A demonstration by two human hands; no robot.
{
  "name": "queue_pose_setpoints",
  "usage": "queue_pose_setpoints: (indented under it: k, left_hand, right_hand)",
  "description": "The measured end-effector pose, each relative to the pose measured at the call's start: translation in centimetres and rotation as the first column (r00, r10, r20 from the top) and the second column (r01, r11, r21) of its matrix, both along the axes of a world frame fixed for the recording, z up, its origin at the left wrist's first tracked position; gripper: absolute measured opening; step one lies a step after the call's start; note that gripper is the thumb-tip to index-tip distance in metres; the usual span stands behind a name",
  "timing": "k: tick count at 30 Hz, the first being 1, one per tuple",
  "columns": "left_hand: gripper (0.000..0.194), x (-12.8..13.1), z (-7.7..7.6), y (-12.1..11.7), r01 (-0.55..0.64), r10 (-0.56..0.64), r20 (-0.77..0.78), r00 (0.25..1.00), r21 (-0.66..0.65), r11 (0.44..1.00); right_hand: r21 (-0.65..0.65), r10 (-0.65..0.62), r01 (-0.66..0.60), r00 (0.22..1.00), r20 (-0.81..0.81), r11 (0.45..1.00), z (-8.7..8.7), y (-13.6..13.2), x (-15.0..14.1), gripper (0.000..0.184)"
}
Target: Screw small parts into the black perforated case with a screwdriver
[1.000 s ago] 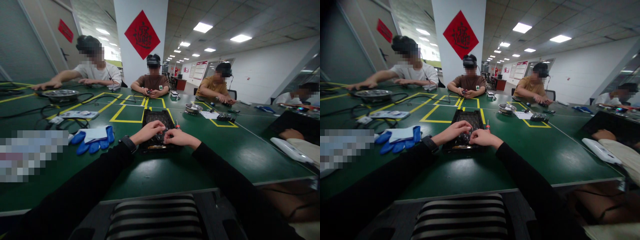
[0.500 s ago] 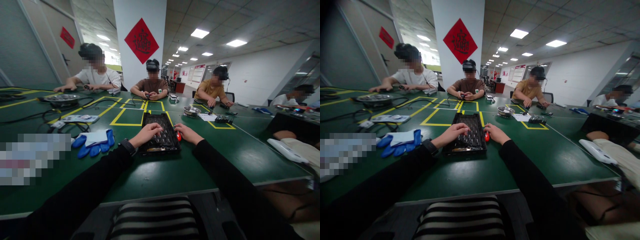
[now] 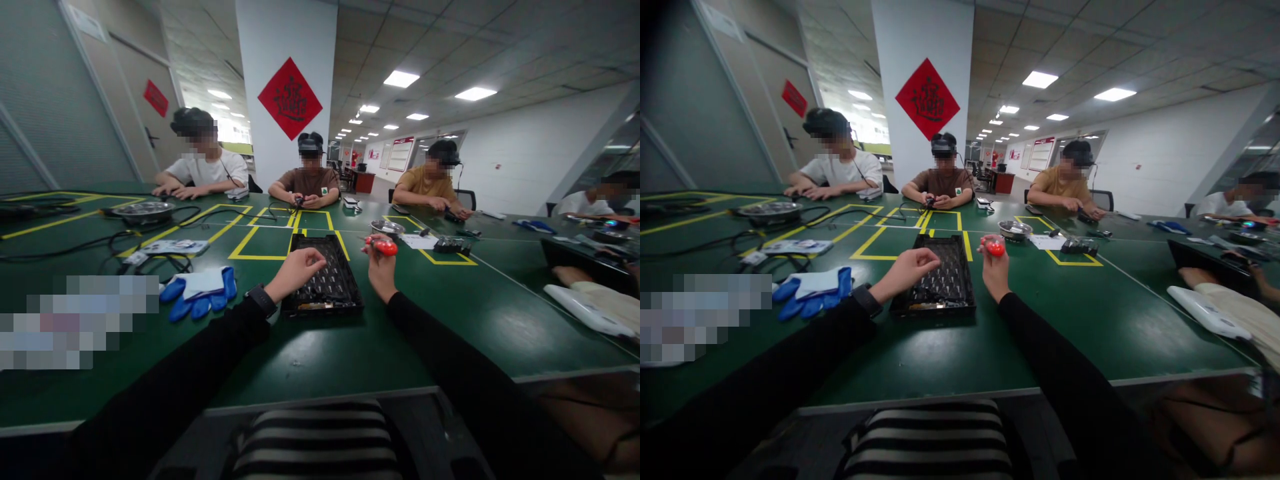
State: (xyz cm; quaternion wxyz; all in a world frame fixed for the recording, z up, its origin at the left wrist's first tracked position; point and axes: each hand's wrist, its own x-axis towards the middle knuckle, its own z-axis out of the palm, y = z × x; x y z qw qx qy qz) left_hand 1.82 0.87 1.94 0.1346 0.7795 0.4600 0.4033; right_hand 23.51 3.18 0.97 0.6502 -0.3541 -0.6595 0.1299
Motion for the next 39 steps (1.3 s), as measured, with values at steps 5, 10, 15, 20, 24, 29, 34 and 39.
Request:
queue_pose_setpoints:
  k: [5, 10, 15, 20, 24, 29, 34, 39]
  left_hand:
    - [0.027, -0.1, -0.6, -0.5, 0.056, -0.056, -0.012, 0.998, 0.015, 0.998]
    - [0.037, 0.2, -0.8, -0.5, 0.215, -0.218, -0.022, 0.976, -0.098, 0.972]
    - [0.032, 0.2, -0.7, -0.8, 0.355, -0.363, -0.071, 0.929, -0.101, 0.929]
    - [0.029, 0.1, -0.6, -0.9, 0.355, -0.361, -0.206, 0.909, -0.066, 0.932]
    - [0.029, 0.1, -0.6, -1.0, 0.358, -0.355, -0.237, 0.904, -0.032, 0.933]
    - [0.03, 0.2, -0.5, -1.2, 0.388, -0.395, -0.175, 0.902, -0.073, 0.919]
    - [0.029, 0.1, -0.6, -1.0, 0.395, -0.404, -0.102, 0.909, -0.093, 0.914]
    - [0.03, 0.1, -0.9, -0.9, 0.337, -0.343, -0.08, 0.936, -0.074, 0.938]
  right_hand:
    - [-0.096, 0.212, -0.271, 0.89, -0.404, 0.958, 0.3, -1.6, -2.9, 0.027]
    - [-0.248, 0.347, -0.53, 0.776, -0.527, 0.811, -0.3, -1.6, -3.2, 0.033]
    - [-0.323, 0.417, -0.601, 0.768, -0.486, 0.731, -0.2, -2.0, -3.3, 0.04]
    - [-0.345, 0.478, -0.651, 0.744, -0.467, 0.676, 0.1, -2.6, -3.3, 0.039]
    - [-0.327, 0.496, -0.675, 0.72, -0.485, 0.661, 0.0, -2.5, -3.2, 0.035]
    - [-0.35, 0.457, -0.644, 0.746, -0.484, 0.68, -0.1, -2.7, -3.3, 0.032]
    - [-0.348, 0.414, -0.586, 0.788, -0.457, 0.732, 0.1, -2.3, -3.2, 0.031]
    - [-0.47, -0.015, 0.029, 0.999, 0.035, 0.882, -0.6, 0.6, -0.2, 0.041]
